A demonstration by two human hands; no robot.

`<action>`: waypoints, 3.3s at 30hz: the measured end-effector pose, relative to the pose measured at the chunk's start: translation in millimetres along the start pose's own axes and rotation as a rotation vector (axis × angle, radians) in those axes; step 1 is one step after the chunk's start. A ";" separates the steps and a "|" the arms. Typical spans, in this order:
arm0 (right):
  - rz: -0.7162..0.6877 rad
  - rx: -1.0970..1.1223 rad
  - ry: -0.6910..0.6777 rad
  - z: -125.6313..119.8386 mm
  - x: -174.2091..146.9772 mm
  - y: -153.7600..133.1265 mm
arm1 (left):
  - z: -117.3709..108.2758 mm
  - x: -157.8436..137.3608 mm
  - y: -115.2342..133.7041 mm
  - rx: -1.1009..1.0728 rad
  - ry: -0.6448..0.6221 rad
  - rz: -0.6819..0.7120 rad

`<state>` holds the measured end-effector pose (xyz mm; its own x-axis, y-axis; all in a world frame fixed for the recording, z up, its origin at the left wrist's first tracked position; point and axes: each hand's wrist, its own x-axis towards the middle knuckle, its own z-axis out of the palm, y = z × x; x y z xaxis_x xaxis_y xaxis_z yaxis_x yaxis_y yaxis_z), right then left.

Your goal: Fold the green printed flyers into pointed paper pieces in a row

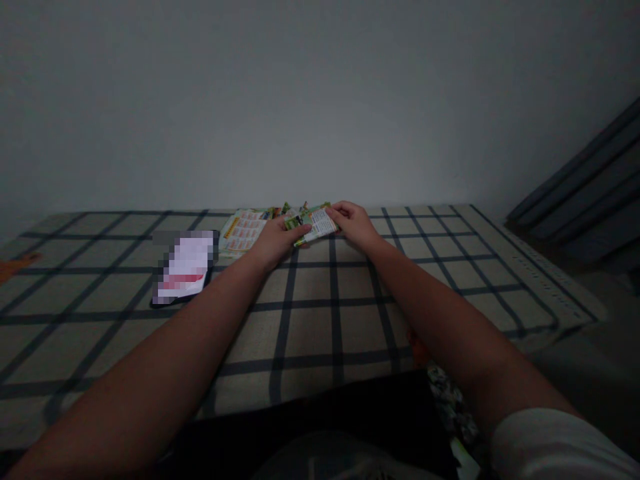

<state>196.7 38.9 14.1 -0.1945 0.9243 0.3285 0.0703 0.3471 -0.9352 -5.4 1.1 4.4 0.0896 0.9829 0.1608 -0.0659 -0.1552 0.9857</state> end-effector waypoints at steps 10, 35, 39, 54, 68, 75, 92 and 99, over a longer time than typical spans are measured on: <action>-0.016 -0.030 0.029 -0.1 -1.7 -2.3 | -1.7 3.6 -3.0 -0.046 -0.020 -0.023; -0.081 -0.109 0.013 -4.6 1.0 1.9 | 2.2 1.0 1.1 -0.091 -0.017 -0.053; -0.094 -0.126 -0.056 -5.6 -0.8 -0.3 | 4.7 2.7 3.8 -0.232 -0.023 -0.057; -0.038 -0.026 -0.012 -3.1 -2.1 -2.1 | -1.4 -1.0 0.6 0.060 -0.095 -0.050; 0.014 -0.046 -0.058 -2.8 -3.5 -5.0 | -5.9 -1.2 -1.5 0.275 -0.163 -0.050; 0.015 0.021 -0.032 -1.4 -3.3 -3.9 | -1.3 -4.6 4.9 0.209 -0.082 -0.043; 0.104 0.103 -0.088 0.0 -1.6 -3.4 | -3.5 0.4 5.9 0.158 0.150 0.097; 0.107 0.094 -0.062 -2.1 -1.1 -3.6 | -2.2 2.2 1.8 0.044 0.068 0.036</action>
<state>198.7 37.0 17.4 -0.2510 0.9427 0.2197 0.0027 0.2276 -0.9737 -7.5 3.2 6.5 0.0197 0.9808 0.1940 -0.0237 -0.1935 0.9808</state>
